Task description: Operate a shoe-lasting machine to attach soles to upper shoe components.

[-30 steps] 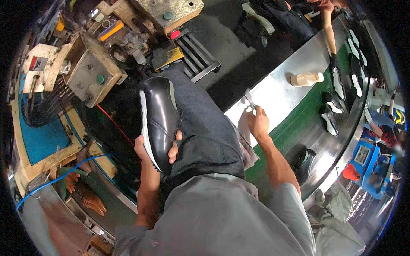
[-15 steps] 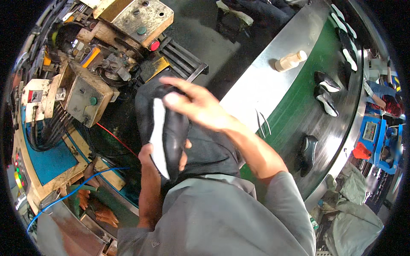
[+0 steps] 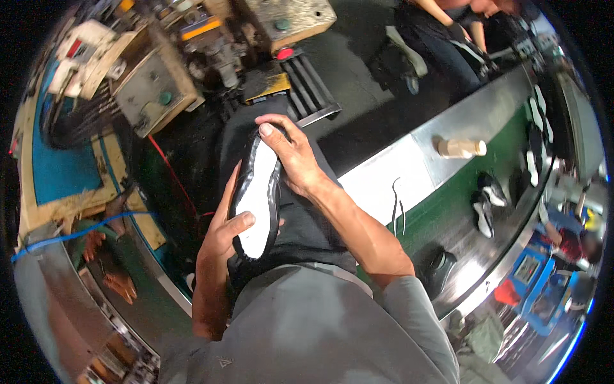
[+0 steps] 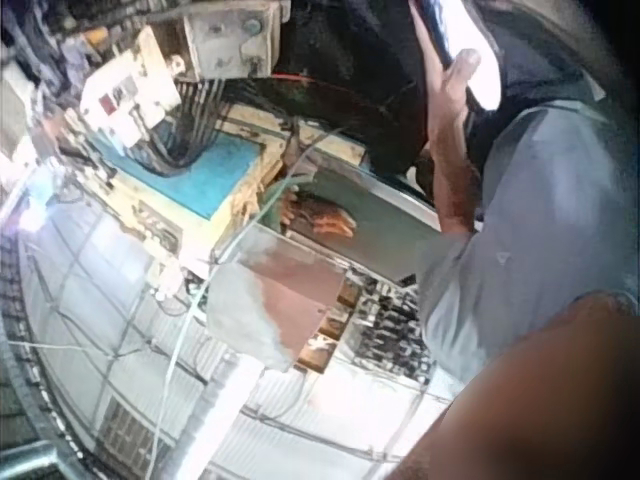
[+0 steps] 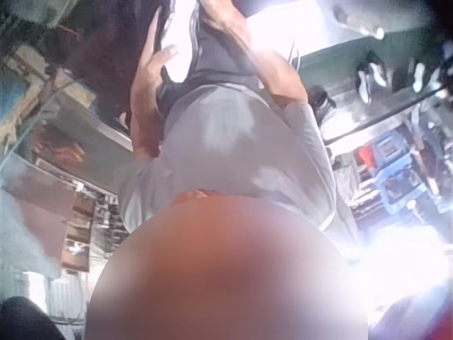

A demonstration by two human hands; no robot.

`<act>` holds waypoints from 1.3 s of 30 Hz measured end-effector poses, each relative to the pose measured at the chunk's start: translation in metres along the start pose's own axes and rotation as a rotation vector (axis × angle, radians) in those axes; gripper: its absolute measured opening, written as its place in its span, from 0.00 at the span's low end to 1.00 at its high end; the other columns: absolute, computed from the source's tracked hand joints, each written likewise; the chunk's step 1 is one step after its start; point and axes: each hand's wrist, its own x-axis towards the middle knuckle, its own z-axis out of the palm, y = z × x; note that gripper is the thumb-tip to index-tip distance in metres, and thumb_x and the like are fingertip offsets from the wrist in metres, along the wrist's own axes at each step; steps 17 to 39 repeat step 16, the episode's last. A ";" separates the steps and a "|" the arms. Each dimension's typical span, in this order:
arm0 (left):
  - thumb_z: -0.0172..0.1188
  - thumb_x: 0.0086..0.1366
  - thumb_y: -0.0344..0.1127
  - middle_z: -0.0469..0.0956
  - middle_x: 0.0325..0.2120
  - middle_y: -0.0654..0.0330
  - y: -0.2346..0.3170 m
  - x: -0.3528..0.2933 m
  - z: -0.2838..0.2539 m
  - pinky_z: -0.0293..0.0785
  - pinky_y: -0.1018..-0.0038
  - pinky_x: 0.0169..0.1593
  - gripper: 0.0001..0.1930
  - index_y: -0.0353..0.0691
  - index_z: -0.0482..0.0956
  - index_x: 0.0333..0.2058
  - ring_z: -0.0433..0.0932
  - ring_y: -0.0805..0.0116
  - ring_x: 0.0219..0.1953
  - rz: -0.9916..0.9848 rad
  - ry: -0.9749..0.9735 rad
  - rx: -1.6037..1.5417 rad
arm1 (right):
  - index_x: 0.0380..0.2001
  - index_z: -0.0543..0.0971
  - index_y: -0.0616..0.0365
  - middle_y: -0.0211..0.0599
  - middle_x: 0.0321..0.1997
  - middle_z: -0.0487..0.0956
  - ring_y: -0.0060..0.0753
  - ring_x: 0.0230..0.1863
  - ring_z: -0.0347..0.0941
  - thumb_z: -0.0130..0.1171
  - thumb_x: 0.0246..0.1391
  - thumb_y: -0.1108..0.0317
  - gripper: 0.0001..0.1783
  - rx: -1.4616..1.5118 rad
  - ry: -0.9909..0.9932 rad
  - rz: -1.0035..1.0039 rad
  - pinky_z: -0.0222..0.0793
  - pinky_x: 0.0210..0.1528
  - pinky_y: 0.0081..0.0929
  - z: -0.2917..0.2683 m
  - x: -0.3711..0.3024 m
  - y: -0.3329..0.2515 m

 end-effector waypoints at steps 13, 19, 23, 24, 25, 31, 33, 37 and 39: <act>0.70 0.62 0.30 0.71 0.70 0.50 -0.013 -0.137 -0.174 0.64 0.67 0.73 0.48 0.43 0.59 0.80 0.70 0.62 0.70 0.160 0.971 0.110 | 0.68 0.74 0.72 0.58 0.64 0.81 0.52 0.60 0.83 0.59 0.76 0.60 0.28 -0.350 0.169 0.269 0.81 0.64 0.45 -0.024 0.034 0.033; 0.73 0.64 0.30 0.68 0.74 0.50 -0.070 -0.213 -0.275 0.66 0.62 0.74 0.49 0.40 0.58 0.80 0.69 0.57 0.71 0.181 1.291 0.366 | 0.69 0.72 0.73 0.58 0.63 0.82 0.50 0.58 0.84 0.57 0.77 0.64 0.27 -0.376 0.183 0.308 0.83 0.63 0.45 -0.043 0.041 0.041; 0.73 0.64 0.30 0.68 0.74 0.50 -0.070 -0.213 -0.275 0.66 0.62 0.74 0.49 0.40 0.58 0.80 0.69 0.57 0.71 0.181 1.291 0.366 | 0.69 0.72 0.73 0.58 0.63 0.82 0.50 0.58 0.84 0.57 0.77 0.64 0.27 -0.376 0.183 0.308 0.83 0.63 0.45 -0.043 0.041 0.041; 0.73 0.64 0.30 0.68 0.74 0.50 -0.070 -0.213 -0.275 0.66 0.62 0.74 0.49 0.40 0.58 0.80 0.69 0.57 0.71 0.181 1.291 0.366 | 0.69 0.72 0.73 0.58 0.63 0.82 0.50 0.58 0.84 0.57 0.77 0.64 0.27 -0.376 0.183 0.308 0.83 0.63 0.45 -0.043 0.041 0.041; 0.73 0.64 0.30 0.68 0.74 0.50 -0.070 -0.213 -0.275 0.66 0.62 0.74 0.49 0.40 0.58 0.80 0.69 0.57 0.71 0.181 1.291 0.366 | 0.69 0.72 0.73 0.58 0.63 0.82 0.50 0.58 0.84 0.57 0.77 0.64 0.27 -0.376 0.183 0.308 0.83 0.63 0.45 -0.043 0.041 0.041; 0.73 0.64 0.30 0.68 0.74 0.50 -0.070 -0.213 -0.275 0.66 0.62 0.74 0.49 0.40 0.58 0.80 0.69 0.57 0.71 0.181 1.291 0.366 | 0.69 0.72 0.73 0.58 0.63 0.82 0.50 0.58 0.84 0.57 0.77 0.64 0.27 -0.376 0.183 0.308 0.83 0.63 0.45 -0.043 0.041 0.041; 0.73 0.64 0.30 0.68 0.74 0.50 -0.070 -0.213 -0.275 0.66 0.62 0.74 0.49 0.40 0.58 0.80 0.69 0.57 0.71 0.181 1.291 0.366 | 0.69 0.72 0.73 0.58 0.63 0.82 0.50 0.58 0.84 0.57 0.77 0.64 0.27 -0.376 0.183 0.308 0.83 0.63 0.45 -0.043 0.041 0.041; 0.73 0.64 0.30 0.68 0.74 0.50 -0.070 -0.213 -0.275 0.66 0.62 0.74 0.49 0.40 0.58 0.80 0.69 0.57 0.71 0.181 1.291 0.366 | 0.69 0.72 0.73 0.58 0.63 0.82 0.50 0.58 0.84 0.57 0.77 0.64 0.27 -0.376 0.183 0.308 0.83 0.63 0.45 -0.043 0.041 0.041; 0.73 0.64 0.30 0.68 0.74 0.50 -0.070 -0.213 -0.275 0.66 0.62 0.74 0.49 0.40 0.58 0.80 0.69 0.57 0.71 0.181 1.291 0.366 | 0.69 0.72 0.73 0.58 0.63 0.82 0.50 0.58 0.84 0.57 0.77 0.64 0.27 -0.376 0.183 0.308 0.83 0.63 0.45 -0.043 0.041 0.041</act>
